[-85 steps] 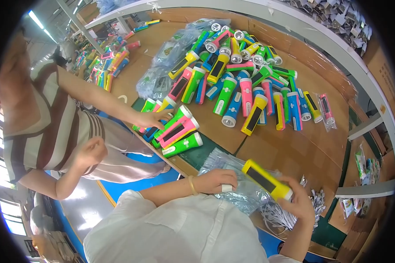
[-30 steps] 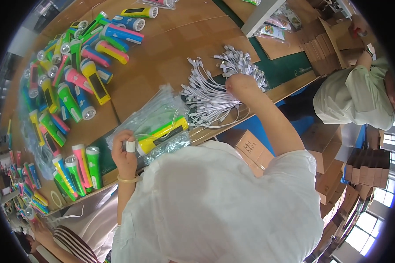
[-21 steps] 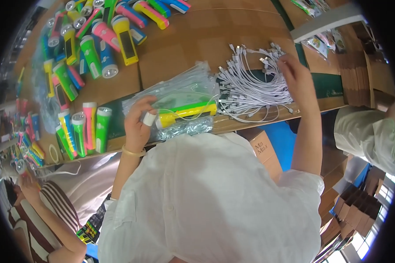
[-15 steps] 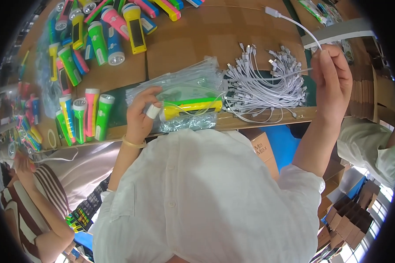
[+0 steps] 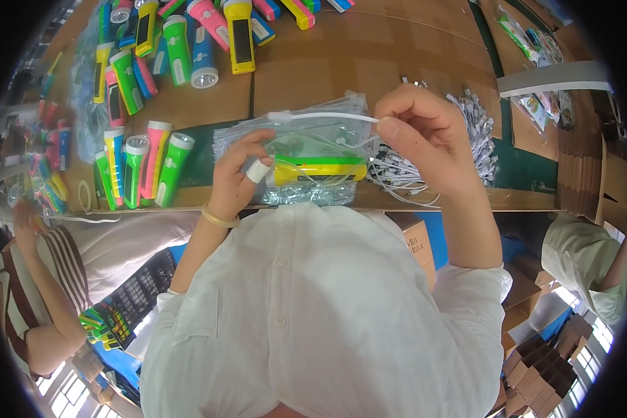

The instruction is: Packaging flashlights and charging cables into individual plastic bags on a factory line.

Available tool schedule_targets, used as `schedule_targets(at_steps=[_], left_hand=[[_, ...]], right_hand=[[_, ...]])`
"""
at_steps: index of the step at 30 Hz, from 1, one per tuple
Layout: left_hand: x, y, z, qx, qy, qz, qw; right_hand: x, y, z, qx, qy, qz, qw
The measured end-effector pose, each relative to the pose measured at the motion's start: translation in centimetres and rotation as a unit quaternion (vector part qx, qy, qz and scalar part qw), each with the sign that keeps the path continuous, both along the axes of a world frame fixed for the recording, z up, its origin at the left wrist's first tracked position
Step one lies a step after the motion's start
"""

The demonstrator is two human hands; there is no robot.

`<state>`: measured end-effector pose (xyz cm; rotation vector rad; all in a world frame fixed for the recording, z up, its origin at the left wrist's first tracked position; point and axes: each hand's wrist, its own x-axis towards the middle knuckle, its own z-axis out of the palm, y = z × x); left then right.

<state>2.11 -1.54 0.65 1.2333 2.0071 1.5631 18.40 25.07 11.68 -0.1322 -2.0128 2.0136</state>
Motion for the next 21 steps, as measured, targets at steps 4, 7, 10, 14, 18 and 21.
schedule_targets(at_steps=[4,7,10,14,18,21], left_hand=[[-0.1,0.1,-0.2,0.004,0.006,0.004,1.000],[0.0,-0.1,-0.1,0.008,-0.004,0.000,1.000],[-0.1,-0.1,-0.4,0.006,-0.006,-0.007,1.000],[-0.1,0.3,-0.1,0.006,-0.023,-0.009,1.000],[-0.2,0.4,-0.2,0.002,-0.024,-0.017,1.000],[0.0,0.1,-0.1,0.008,-0.019,-0.028,0.999]], right_hand=[[-1.0,-0.4,2.1,-0.006,0.058,0.047,0.997],[-0.6,-0.9,2.0,-0.016,0.072,0.049,0.996],[-0.3,-0.8,0.5,0.006,-0.019,0.056,0.998],[-0.3,-0.9,1.0,-0.038,0.085,0.058,0.994],[-1.1,-0.8,1.8,-0.033,0.159,0.077,0.984],[-1.0,-1.2,1.9,-0.013,0.110,0.088,0.990]])
